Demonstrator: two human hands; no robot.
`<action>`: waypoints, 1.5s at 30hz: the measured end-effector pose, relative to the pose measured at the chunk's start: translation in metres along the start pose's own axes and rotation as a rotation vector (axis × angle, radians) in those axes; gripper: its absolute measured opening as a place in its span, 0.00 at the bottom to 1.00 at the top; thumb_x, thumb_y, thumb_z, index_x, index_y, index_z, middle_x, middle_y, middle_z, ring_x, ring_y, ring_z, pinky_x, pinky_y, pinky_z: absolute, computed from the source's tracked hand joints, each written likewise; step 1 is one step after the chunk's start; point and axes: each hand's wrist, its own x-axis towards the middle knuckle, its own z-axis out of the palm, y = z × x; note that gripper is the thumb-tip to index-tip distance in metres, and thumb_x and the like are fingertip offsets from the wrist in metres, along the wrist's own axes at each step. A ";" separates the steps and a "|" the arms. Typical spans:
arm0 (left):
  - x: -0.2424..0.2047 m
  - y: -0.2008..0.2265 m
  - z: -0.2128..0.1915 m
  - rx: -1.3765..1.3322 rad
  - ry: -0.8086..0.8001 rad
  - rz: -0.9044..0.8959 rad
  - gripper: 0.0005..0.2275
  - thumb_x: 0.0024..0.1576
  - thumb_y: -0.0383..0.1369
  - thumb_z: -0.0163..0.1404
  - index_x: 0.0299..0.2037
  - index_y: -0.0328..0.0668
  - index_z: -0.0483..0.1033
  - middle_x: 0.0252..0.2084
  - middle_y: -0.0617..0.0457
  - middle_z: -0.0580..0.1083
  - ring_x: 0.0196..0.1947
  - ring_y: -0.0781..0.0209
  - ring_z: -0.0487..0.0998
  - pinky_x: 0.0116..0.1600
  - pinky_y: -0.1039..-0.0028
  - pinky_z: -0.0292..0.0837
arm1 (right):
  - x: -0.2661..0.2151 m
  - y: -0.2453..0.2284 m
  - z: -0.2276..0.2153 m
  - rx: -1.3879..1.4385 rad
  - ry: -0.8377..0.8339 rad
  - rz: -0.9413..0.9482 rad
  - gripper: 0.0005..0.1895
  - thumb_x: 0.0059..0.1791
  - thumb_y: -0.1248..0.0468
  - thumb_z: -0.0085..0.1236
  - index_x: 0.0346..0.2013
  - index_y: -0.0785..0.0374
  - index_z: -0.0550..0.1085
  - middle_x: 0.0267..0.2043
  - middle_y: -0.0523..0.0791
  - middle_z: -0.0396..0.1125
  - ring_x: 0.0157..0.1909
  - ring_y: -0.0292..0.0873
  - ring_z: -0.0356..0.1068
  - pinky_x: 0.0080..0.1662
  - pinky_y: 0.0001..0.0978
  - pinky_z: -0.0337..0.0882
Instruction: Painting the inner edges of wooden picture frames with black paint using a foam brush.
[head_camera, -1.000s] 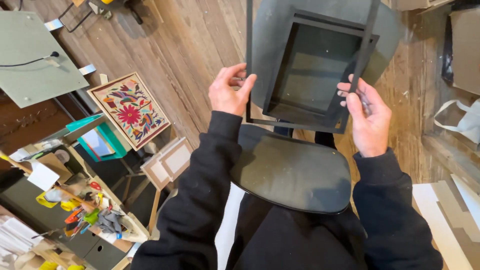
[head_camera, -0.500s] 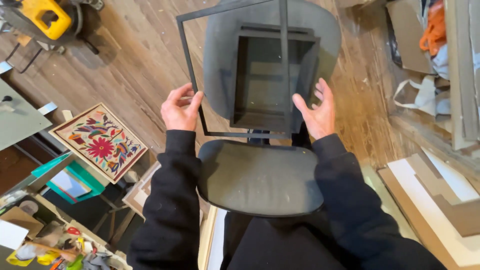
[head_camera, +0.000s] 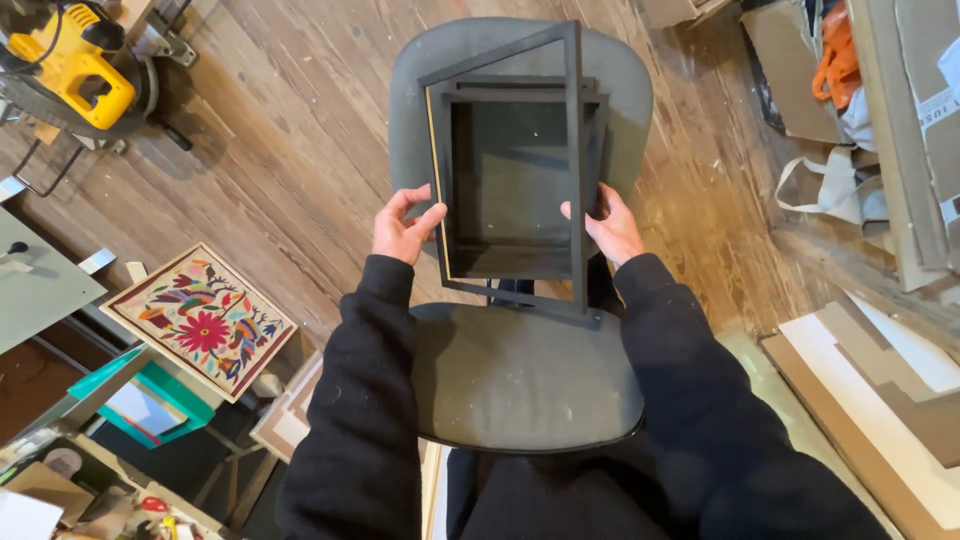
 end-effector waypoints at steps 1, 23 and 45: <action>0.006 -0.006 -0.002 -0.038 -0.033 -0.006 0.12 0.57 0.30 0.62 0.48 0.38 0.76 0.59 0.52 0.74 0.34 0.71 0.77 0.35 0.80 0.74 | 0.003 0.002 0.000 0.035 -0.031 0.009 0.45 0.46 0.55 0.69 0.71 0.70 0.57 0.69 0.55 0.61 0.71 0.48 0.61 0.68 0.38 0.62; 0.020 -0.052 -0.013 -0.089 -0.209 -0.137 0.05 0.60 0.25 0.55 0.41 0.39 0.72 0.75 0.49 0.63 0.43 0.67 0.79 0.40 0.75 0.78 | 0.006 -0.004 -0.003 0.270 -0.201 0.033 0.41 0.45 0.68 0.66 0.71 0.67 0.59 0.63 0.50 0.66 0.62 0.44 0.67 0.61 0.36 0.69; 0.014 -0.062 -0.027 -0.177 -0.279 -0.068 0.09 0.67 0.24 0.57 0.48 0.39 0.67 0.43 0.54 0.77 0.38 0.69 0.77 0.42 0.77 0.74 | 0.013 0.008 0.002 0.309 -0.295 -0.087 0.42 0.49 0.59 0.62 0.73 0.64 0.53 0.55 0.43 0.60 0.50 0.38 0.61 0.54 0.32 0.66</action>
